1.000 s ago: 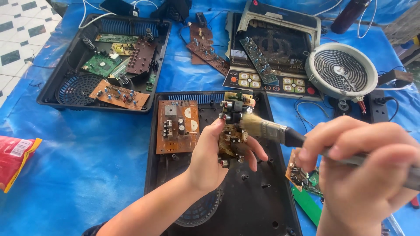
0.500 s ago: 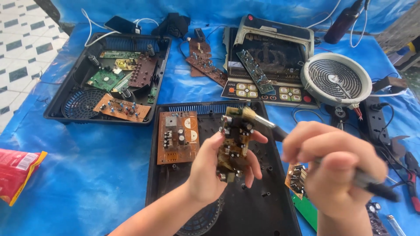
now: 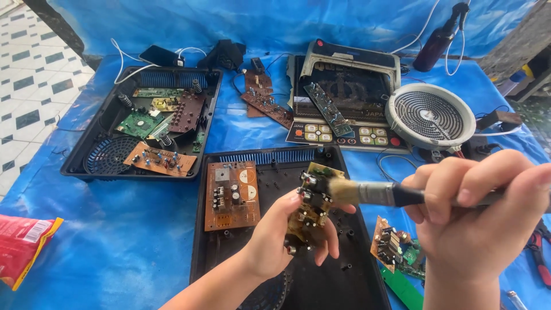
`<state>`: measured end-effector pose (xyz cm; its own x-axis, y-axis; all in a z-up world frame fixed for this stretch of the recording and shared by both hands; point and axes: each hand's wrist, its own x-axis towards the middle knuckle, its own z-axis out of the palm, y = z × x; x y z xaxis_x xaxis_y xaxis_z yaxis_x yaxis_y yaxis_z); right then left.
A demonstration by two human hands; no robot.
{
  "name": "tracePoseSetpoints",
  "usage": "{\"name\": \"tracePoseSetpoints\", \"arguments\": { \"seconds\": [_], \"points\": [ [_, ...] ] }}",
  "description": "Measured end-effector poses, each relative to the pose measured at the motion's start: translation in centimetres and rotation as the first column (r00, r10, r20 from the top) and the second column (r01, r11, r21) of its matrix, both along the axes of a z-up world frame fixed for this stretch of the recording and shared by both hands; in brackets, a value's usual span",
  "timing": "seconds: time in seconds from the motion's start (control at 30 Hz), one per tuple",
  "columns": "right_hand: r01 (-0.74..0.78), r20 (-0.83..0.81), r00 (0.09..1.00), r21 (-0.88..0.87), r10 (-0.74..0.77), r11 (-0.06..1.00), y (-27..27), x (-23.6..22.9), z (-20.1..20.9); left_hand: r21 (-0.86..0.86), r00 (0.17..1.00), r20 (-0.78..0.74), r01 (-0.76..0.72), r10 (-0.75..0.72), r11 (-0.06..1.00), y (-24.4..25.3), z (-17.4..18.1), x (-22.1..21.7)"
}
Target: The person is cleaning dust from multiple electronic circuit boards using a small brush, flipping them over to clean both sides.
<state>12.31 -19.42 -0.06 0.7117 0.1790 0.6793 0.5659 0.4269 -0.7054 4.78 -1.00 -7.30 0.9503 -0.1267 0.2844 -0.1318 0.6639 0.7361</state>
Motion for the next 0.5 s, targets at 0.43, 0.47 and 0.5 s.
{"name": "tracePoseSetpoints", "arguments": {
  "seconds": [0.43, 0.47, 0.5],
  "points": [
    [0.044, 0.173, 0.984, -0.052, -0.034, 0.998, 0.5, -0.5, -2.9, -0.2, 0.997, -0.074, -0.007, -0.008, 0.98, 0.0, -0.7, 0.2],
    [0.035, 0.178, 0.984, -0.086, -0.019, 0.996, 0.5, -0.5, -2.9, -0.171, 0.996, -0.089, 0.005, -0.02, 0.985, 0.0, -0.5, 0.1],
    [0.028, 0.182, 0.983, -0.117, -0.006, 0.993, 0.7, -0.4, -2.9, -0.139, 0.994, -0.104, 0.019, -0.033, 0.99, 0.2, -0.3, 0.0]
  ]
}}
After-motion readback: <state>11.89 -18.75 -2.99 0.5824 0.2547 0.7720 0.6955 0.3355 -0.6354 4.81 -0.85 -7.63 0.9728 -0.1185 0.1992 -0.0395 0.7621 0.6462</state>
